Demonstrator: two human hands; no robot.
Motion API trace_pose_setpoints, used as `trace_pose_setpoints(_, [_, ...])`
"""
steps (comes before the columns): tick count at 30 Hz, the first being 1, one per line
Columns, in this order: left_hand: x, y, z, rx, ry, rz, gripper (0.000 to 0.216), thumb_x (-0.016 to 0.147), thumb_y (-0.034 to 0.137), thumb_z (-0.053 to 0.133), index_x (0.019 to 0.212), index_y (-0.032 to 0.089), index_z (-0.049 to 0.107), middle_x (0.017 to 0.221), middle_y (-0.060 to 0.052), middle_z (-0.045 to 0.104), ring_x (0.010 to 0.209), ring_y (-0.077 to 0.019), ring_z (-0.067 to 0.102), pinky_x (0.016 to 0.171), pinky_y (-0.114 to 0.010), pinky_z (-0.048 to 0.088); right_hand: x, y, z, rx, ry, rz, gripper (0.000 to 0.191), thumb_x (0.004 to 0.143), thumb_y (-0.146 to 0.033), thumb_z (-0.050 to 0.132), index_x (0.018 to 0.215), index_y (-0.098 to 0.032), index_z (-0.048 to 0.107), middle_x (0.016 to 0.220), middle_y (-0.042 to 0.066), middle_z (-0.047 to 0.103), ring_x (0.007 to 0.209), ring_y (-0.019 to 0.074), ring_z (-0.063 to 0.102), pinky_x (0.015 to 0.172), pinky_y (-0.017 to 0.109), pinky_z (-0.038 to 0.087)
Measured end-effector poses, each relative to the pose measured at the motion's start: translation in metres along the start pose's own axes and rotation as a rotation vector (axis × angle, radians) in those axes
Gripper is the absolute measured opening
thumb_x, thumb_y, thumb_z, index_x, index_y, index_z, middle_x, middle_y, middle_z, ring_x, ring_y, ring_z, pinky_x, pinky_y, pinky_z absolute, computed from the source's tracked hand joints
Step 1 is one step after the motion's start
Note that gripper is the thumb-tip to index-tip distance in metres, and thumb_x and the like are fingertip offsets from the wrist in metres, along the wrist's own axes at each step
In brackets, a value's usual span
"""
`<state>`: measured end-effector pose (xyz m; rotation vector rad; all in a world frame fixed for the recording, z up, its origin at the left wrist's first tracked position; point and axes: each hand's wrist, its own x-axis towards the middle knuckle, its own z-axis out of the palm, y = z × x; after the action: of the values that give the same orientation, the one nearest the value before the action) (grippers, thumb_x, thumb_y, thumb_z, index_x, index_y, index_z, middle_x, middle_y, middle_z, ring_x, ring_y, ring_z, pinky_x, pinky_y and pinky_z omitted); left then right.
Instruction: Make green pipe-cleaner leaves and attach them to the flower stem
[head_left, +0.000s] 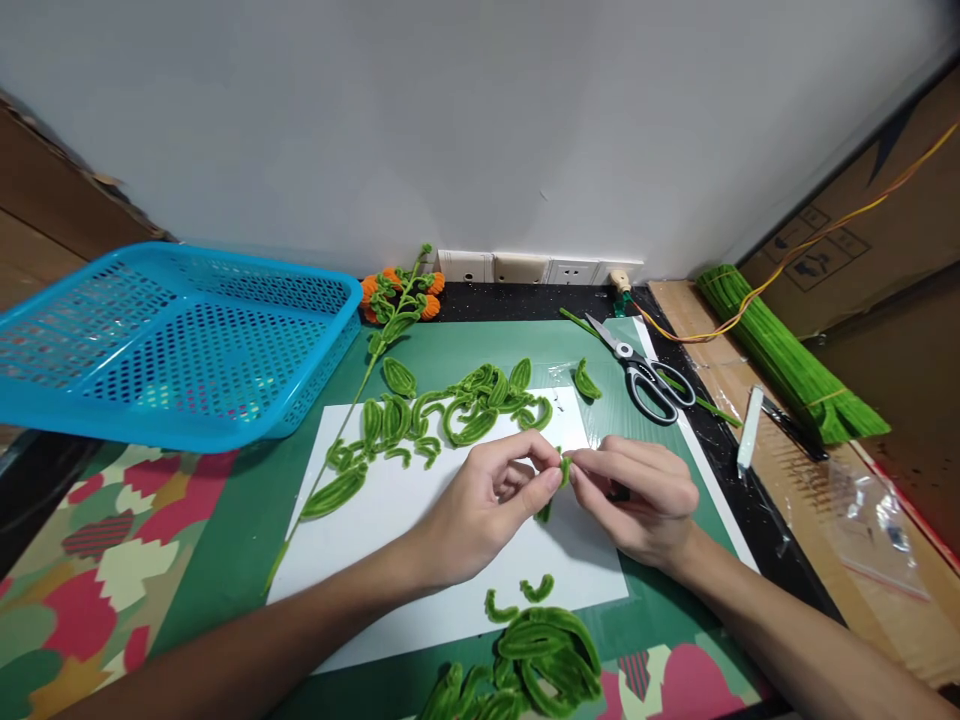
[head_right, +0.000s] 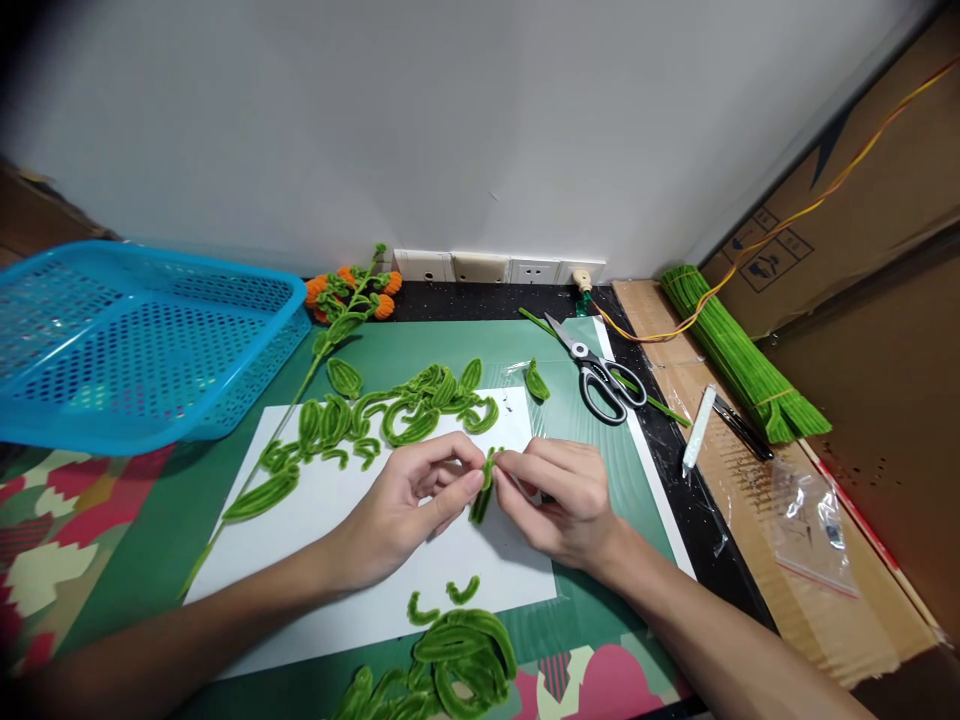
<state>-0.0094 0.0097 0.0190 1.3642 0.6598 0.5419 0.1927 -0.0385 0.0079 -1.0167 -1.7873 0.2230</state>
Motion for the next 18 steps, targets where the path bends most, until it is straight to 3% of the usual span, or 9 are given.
trace_pose_setpoints(6, [0.001,-0.007,0.002,0.017,0.108,0.015,0.025,0.106,0.044,0.064,0.099,0.02,0.062,0.062,0.009,0.044,0.053,-0.007,0.04,0.05,-0.023,0.029,0.004,0.003,-0.001,0.054,-0.082,0.167,0.011,0.099,-0.01,0.066,0.098,-0.016,0.076,0.066,-0.002,0.057,0.054,0.0117,0.049,0.051,0.027,0.038])
trace_pose_setpoints(11, [0.0,-0.009,0.003,0.007,0.139,0.009,0.025,0.106,0.044,0.065,0.099,0.02,0.062,0.06,0.009,0.043,0.052,-0.0071,0.039,0.05,-0.024,0.028,0.004,0.006,-0.005,-0.01,-0.088,0.129,0.02,0.099,-0.01,0.066,0.116,-0.016,0.074,0.072,-0.001,0.062,0.06,0.0137,0.056,0.055,0.027,0.043])
trace_pose_setpoints(15, [0.0,-0.01,0.003,0.02,0.147,-0.001,0.026,0.106,0.045,0.064,0.099,0.02,0.062,0.062,0.009,0.043,0.052,-0.0068,0.039,0.049,-0.023,0.027,0.003,0.003,-0.006,-0.052,-0.089,0.078,0.012,0.099,-0.008,0.065,0.101,-0.017,0.071,0.071,-0.001,0.058,0.059,0.0127,0.053,0.057,0.028,0.041])
trace_pose_setpoints(18, [0.001,-0.011,0.003,0.025,0.157,-0.002,0.023,0.105,0.043,0.065,0.102,0.02,0.062,0.062,0.009,0.046,0.052,-0.0069,0.041,0.049,-0.022,0.029,0.004,0.001,-0.004,0.027,-0.158,0.178,0.011,0.1,-0.012,0.065,0.092,-0.018,0.069,0.071,-0.002,0.058,0.059,0.0121,0.053,0.056,0.027,0.04])
